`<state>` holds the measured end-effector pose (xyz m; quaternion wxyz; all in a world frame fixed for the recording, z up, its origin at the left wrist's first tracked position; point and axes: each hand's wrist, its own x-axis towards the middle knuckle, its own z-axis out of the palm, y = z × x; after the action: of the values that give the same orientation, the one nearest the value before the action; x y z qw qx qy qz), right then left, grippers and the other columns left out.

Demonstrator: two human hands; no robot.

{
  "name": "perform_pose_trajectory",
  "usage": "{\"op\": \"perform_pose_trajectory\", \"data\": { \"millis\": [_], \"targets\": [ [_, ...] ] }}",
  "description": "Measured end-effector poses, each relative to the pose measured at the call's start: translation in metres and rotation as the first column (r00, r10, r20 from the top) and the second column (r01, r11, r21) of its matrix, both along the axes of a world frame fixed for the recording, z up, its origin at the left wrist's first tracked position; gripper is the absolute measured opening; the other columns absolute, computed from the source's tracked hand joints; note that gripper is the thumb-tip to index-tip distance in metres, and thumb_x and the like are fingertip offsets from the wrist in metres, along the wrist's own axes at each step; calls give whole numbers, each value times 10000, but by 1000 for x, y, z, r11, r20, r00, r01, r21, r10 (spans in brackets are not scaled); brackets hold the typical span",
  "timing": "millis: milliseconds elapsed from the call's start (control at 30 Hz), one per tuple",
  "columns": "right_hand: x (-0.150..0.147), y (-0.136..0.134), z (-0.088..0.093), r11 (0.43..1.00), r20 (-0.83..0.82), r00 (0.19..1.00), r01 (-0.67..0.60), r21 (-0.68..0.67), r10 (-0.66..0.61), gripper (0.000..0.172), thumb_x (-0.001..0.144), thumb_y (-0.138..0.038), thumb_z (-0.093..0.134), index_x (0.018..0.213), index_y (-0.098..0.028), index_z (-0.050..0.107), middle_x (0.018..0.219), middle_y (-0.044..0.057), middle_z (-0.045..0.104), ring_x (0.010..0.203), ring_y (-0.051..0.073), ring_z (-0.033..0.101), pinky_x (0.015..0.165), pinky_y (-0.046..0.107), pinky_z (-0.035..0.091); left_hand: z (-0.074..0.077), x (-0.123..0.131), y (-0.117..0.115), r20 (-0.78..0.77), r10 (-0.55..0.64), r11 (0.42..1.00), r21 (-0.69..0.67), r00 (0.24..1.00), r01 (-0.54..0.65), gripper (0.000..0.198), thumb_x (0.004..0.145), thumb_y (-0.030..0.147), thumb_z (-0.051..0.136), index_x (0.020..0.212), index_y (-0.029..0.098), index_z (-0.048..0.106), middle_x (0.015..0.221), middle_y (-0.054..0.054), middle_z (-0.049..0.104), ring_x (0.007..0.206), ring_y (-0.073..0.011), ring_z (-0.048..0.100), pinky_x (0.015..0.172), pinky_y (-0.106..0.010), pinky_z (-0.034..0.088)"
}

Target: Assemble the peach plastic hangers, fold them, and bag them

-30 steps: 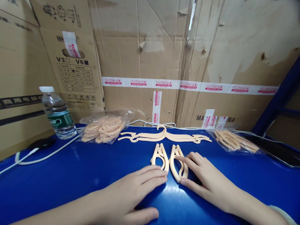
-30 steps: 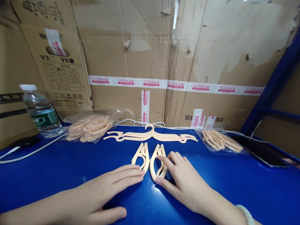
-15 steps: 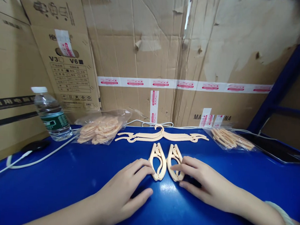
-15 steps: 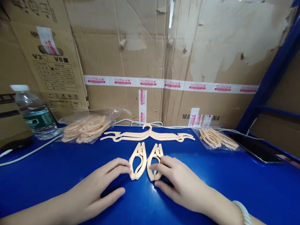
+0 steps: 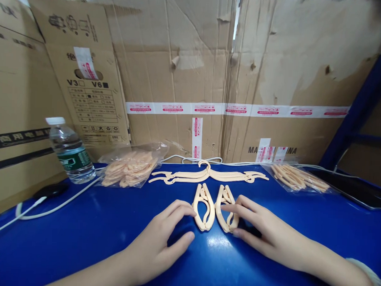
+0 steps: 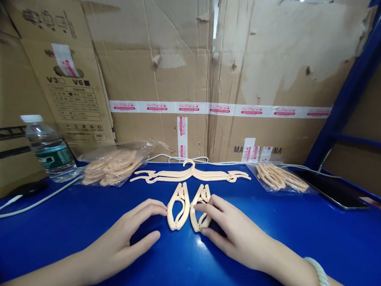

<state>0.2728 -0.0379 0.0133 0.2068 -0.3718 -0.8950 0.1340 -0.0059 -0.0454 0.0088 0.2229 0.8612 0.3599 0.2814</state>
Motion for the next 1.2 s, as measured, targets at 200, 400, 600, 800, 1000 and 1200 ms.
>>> {"op": "perform_pose_trajectory", "data": {
  "millis": [200, 400, 600, 800, 1000, 1200],
  "targets": [
    [2, 3, -2, 1000, -2, 1000, 25, 11, -25, 398, 971, -270, 466, 1369, -270, 456, 1041, 71, 541, 941, 206, 576, 848, 332, 501, -1, -1, 3, 16, 30, 1000, 2, 999, -30, 216, 890, 187, 488, 1094, 232, 545, 1165, -62, 572, 1085, -218, 550, 952, -353, 456],
    [3, 8, -1, 1000, -35, 999, 10, -9, -10, 359, 978, -262, 446, 1332, -231, 500, 974, 72, 561, 886, 198, 576, 803, 326, 502, -2, 2, 4, -32, 62, 997, 38, 998, -60, 318, 863, 151, 498, 1166, 250, 487, 1234, -59, 521, 1077, -201, 562, 947, -338, 480],
    [7, 20, -6, 999, -84, 995, 49, 16, -47, 310, 985, -303, 440, 1263, -224, 554, 936, 62, 573, 851, 191, 579, 765, 312, 497, -2, 12, 14, -10, 137, 990, 35, 991, -136, 284, 853, 189, 516, 1132, 228, 484, 1179, -70, 530, 904, -194, 584, 820, -374, 513],
    [27, 43, -7, 986, -73, 986, 153, 71, -147, 284, 973, -334, 446, 1181, -215, 600, 1040, 89, 606, 952, 228, 587, 835, 372, 494, -6, 8, 25, 131, 63, 997, -51, 989, -57, 177, 857, 158, 491, 1019, 213, 536, 1039, -47, 590, 852, -166, 586, 792, -320, 506],
    [55, 70, -14, 946, -52, 970, 245, 210, -239, 317, 965, -378, 450, 1170, -191, 605, 1146, 123, 593, 1099, 271, 552, 968, 456, 447, -8, 3, 33, 286, 219, 937, -328, 933, -119, 126, 839, 249, 539, 952, 203, 573, 876, -27, 627, 827, -187, 624, 747, -324, 506],
    [65, 83, -25, 933, 109, 949, 261, 247, -295, 495, 978, -420, 395, 1366, -120, 463, 1412, 177, 452, 1332, 311, 380, 1106, 519, 317, -10, 2, 39, 334, 318, 880, -452, 887, -146, 167, 781, 300, 571, 908, 191, 570, 764, -13, 623, 729, -173, 599, 650, -291, 444]
  ]
}}
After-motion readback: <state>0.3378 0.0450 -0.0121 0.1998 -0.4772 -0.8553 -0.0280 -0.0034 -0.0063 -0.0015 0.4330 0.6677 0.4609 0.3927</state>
